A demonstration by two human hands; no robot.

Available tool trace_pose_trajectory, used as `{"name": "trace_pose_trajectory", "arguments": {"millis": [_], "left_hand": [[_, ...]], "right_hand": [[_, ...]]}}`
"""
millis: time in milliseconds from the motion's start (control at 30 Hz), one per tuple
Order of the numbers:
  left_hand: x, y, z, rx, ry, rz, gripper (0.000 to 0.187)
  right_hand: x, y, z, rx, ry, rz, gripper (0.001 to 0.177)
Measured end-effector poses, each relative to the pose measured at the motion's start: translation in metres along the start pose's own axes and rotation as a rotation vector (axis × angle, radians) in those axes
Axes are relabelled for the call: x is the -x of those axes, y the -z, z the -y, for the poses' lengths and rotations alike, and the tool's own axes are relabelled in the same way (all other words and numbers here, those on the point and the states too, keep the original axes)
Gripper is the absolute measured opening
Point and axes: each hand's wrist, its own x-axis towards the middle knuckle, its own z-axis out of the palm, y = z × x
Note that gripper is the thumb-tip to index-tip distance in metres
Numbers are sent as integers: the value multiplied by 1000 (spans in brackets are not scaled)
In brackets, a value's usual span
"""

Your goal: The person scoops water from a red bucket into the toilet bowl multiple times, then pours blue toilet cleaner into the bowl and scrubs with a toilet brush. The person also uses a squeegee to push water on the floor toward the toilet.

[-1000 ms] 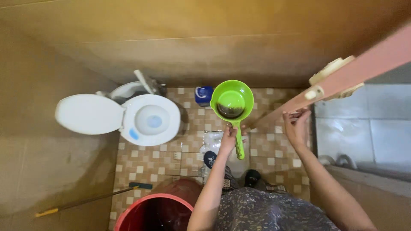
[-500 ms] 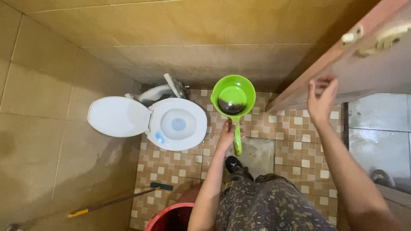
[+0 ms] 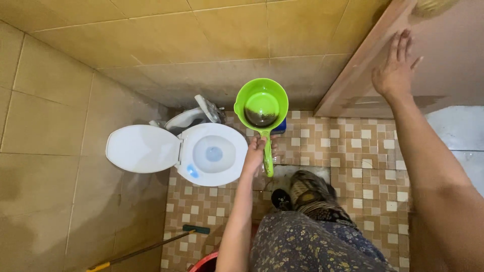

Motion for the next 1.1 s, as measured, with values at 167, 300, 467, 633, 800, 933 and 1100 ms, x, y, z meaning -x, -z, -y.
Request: {"name": "trace_pose_trajectory", "arguments": {"millis": [167,300,467,633,800,933,1100], "left_hand": [[-3,-8,-13,66,-27,7,35],[-3,-19,-25,76,-1,8,36],[-15,-21,-14,61,40,2,37],[-14,-27,-14,33,32,54,37],[-25,-35,-15,-4,47,100,37],[-53,-44,3,30,80,148,37],[-84,-62,20,20,59,206,39]], "right_hand": [[-12,7,5,-86,-104,135,108],[-15,6,1,-57,-124,122,111],[-19,-1,-10,11,-127,140,111],[-17,-4,-5,37,-127,146,114],[-19,-7,5,5,-187,184,116],[-20,-12,6,-20,-185,122,118],[-21,-17,3,-4,-177,68,117]]}}
